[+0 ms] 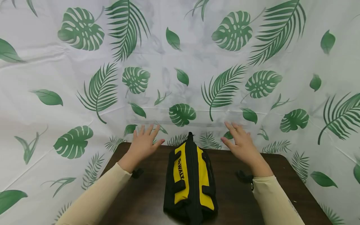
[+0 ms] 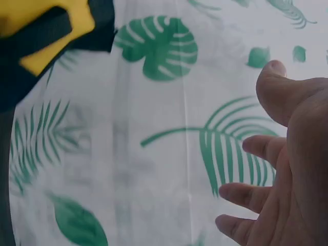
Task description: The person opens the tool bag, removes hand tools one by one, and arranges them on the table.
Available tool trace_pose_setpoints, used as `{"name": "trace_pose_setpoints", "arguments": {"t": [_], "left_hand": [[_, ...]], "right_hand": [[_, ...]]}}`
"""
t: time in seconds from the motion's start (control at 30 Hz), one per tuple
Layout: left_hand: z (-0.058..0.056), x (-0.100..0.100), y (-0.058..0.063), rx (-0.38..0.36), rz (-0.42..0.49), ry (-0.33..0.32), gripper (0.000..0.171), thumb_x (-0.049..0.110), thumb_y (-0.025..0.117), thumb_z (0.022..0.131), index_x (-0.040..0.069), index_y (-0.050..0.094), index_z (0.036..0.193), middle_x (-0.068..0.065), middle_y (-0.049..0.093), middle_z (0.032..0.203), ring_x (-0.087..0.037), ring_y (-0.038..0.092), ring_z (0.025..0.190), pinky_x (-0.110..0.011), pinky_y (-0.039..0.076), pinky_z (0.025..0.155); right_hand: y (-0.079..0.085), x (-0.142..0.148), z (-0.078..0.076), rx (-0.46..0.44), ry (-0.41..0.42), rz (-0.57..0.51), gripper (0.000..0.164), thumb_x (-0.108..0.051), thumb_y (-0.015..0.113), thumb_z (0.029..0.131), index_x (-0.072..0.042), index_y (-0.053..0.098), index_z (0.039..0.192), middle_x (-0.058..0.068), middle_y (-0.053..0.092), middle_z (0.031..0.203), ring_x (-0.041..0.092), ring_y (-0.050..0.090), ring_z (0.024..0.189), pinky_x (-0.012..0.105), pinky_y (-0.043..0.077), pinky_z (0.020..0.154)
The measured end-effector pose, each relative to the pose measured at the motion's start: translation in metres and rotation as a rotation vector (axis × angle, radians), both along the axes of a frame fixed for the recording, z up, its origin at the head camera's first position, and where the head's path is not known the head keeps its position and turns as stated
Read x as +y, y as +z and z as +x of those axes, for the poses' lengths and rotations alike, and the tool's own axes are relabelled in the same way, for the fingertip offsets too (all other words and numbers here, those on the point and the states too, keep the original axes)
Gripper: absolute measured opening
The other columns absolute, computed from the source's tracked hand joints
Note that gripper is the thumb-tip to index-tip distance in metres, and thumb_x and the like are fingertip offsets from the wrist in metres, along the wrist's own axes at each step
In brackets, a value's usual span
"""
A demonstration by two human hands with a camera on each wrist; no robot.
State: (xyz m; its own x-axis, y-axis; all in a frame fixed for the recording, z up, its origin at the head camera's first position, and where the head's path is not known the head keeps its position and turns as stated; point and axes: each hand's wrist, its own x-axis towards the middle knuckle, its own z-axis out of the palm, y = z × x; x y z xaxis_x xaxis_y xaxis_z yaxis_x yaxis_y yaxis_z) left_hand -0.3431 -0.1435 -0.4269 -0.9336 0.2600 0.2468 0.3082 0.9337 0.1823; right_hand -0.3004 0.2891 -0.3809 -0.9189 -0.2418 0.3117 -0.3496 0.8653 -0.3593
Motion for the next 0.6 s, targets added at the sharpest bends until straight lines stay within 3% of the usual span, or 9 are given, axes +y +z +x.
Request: {"name": "trace_pose_setpoints", "arguments": {"t": [0.1,0.33,0.47,0.6], "left_hand": [[-0.007,0.007,-0.002,-0.015,0.023,-0.019,0.079,0.067,0.046,0.111,0.027,0.026,0.176,-0.016,0.031,0.179,-0.053,0.024,0.165,-0.083,0.014,0.126],[-0.018,0.024,-0.003,-0.078,0.112,-0.057,0.076,0.064,0.046,0.112,0.025,0.028,0.175,-0.015,0.035,0.178,-0.049,0.029,0.165,-0.079,0.02,0.128],[-0.024,0.032,-0.004,-0.076,0.119,-0.08,0.074,0.061,0.046,0.113,0.024,0.03,0.175,-0.016,0.037,0.177,-0.047,0.033,0.163,-0.075,0.026,0.128],[-0.031,0.039,-0.005,-0.073,0.105,-0.103,0.072,0.06,0.044,0.114,0.022,0.031,0.174,-0.015,0.037,0.177,-0.043,0.037,0.162,-0.07,0.029,0.129]], "right_hand": [[-0.002,-0.015,-0.006,-0.02,0.026,-0.025,0.079,-0.05,0.058,0.113,-0.018,0.023,0.176,0.029,0.022,0.179,0.057,0.019,0.163,0.087,0.007,0.123],[-0.007,-0.055,-0.022,-0.12,0.1,-0.125,0.078,-0.056,0.054,0.113,-0.022,0.024,0.176,0.021,0.028,0.178,0.049,0.029,0.162,0.075,0.029,0.126],[-0.011,-0.072,-0.032,-0.163,0.135,-0.144,0.08,-0.064,0.05,0.111,-0.025,0.026,0.176,0.019,0.03,0.177,0.047,0.033,0.161,0.074,0.032,0.125],[-0.013,-0.085,-0.042,-0.205,0.119,-0.153,0.08,-0.069,0.048,0.11,-0.028,0.028,0.175,0.017,0.029,0.178,0.047,0.037,0.16,0.073,0.034,0.124]]}}
